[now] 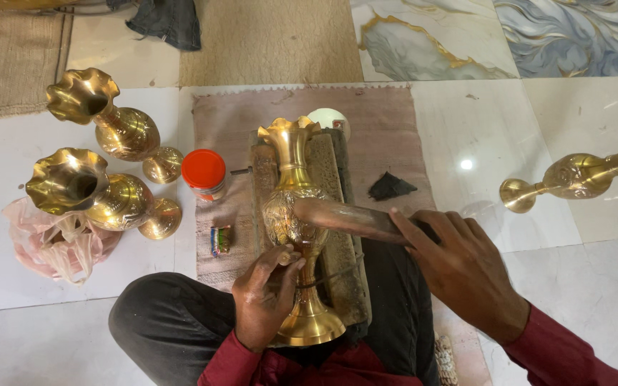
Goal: The person sits on the floor and hammers an engraved brass vase resting on a sandbag, using a wooden mallet to work the embossed surface. They occasionally rotate the vase and touch the worked areas with a small tool between hammering passes.
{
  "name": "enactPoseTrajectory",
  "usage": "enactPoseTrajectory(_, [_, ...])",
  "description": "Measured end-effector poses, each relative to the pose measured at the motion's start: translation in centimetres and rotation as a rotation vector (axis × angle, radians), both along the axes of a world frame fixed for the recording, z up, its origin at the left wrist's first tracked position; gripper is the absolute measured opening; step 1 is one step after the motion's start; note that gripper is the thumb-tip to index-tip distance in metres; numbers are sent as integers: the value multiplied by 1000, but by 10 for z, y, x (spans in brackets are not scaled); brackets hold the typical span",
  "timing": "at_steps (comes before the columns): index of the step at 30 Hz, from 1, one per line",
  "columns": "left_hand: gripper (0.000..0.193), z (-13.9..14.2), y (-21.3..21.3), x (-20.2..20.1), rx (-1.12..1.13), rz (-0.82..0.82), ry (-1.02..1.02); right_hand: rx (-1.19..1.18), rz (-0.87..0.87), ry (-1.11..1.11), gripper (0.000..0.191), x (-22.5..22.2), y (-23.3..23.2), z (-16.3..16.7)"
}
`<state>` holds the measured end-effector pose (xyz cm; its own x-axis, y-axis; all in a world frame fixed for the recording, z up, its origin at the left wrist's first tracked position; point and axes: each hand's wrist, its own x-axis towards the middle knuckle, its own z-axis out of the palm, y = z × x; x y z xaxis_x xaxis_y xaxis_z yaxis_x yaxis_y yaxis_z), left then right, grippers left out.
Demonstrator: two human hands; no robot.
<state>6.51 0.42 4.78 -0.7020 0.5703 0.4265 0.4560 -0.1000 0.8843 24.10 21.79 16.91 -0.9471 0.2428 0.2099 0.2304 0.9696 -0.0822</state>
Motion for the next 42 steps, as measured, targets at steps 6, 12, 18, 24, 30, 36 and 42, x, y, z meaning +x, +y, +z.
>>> enactPoseTrajectory(6, [36,1,-1,-1,-10,15,20,117,-21,-47,61,-5,-2,10])
enactPoseTrajectory(12, [35,-4,0,-1,11,25,36,-128,17,120,61,-4,-11,33])
enactPoseTrajectory(18, [35,-10,0,6,58,41,-108,-148,116,156,59,-14,-21,46])
enactPoseTrajectory(24, [31,-6,-1,10,42,74,-34,-18,200,139,59,-23,-25,55])
enactPoseTrajectory(30, [30,1,-1,7,7,63,-49,-24,184,126,64,-24,-27,63])
enactPoseTrajectory(36, [28,8,-3,2,-104,46,-51,-92,141,145,62,-19,-26,59])
enactPoseTrajectory(42, [29,19,3,-6,-41,-77,-38,-39,84,172,58,-9,-17,43])
